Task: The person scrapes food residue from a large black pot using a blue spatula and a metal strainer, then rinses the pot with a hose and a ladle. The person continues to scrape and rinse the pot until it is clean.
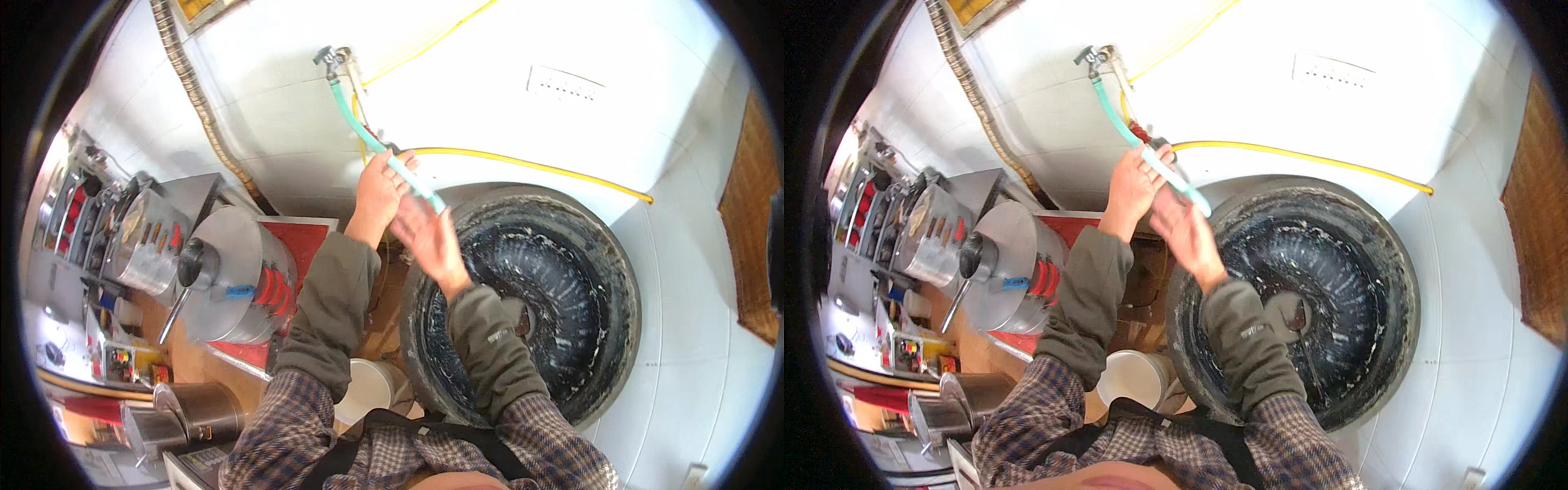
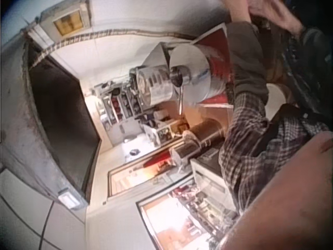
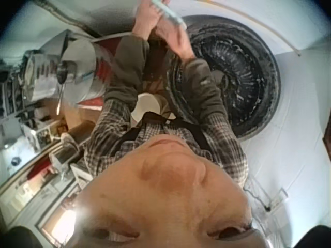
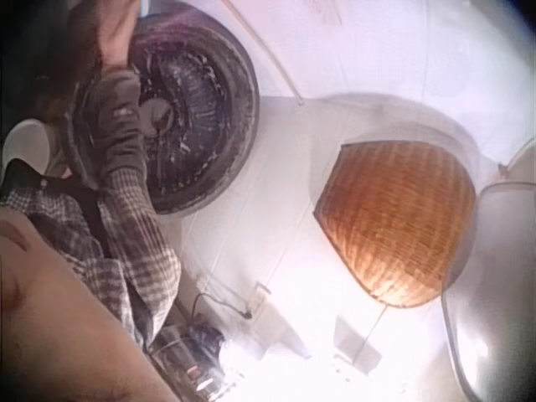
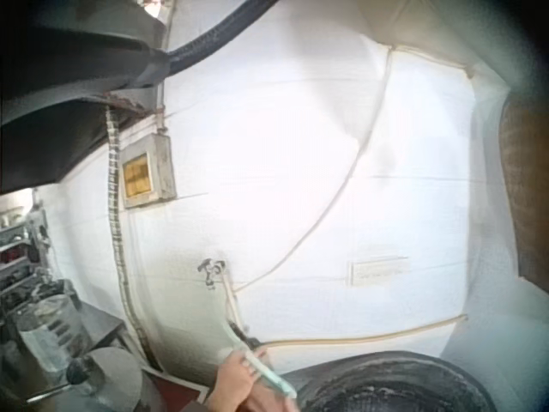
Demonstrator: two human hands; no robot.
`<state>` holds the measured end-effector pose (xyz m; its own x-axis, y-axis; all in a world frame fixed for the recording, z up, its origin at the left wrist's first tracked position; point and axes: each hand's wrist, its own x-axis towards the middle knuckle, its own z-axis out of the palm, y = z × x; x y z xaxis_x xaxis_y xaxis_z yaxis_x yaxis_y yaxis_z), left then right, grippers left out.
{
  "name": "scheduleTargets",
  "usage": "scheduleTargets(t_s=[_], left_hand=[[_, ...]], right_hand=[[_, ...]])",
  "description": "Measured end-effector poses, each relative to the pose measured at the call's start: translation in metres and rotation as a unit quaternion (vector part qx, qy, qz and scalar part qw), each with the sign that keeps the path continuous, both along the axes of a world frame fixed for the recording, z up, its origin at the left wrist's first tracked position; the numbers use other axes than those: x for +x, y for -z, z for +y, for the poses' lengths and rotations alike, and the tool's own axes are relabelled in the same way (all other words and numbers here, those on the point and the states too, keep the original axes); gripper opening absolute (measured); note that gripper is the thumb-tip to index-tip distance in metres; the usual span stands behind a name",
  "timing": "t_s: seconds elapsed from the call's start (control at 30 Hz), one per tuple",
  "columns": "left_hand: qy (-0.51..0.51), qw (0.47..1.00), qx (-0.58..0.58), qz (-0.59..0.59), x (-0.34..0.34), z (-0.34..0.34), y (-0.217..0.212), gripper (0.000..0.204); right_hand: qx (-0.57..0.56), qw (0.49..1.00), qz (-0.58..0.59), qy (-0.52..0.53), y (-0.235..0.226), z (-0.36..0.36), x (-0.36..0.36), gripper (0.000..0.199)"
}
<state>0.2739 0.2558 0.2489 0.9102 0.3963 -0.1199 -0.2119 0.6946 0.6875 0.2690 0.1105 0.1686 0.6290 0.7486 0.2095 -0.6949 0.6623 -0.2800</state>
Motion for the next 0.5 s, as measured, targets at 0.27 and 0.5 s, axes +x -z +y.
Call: scheduleTargets(t_s=[0.27,0.5], left_hand=[[-0.048,0.964,0.084,0.247,-0.003,0.073,-0.037,0.06],[-0.222,0.75,0.613,0.113,0.087,0.234,-0.113,0.053]], right_hand=[[0.152,0.937,0.144,0.28,-0.016,-0.114,0.094,0.024],[-0.121,0.796,0.45,0.387,0.14,-0.277,0.098,0.026]])
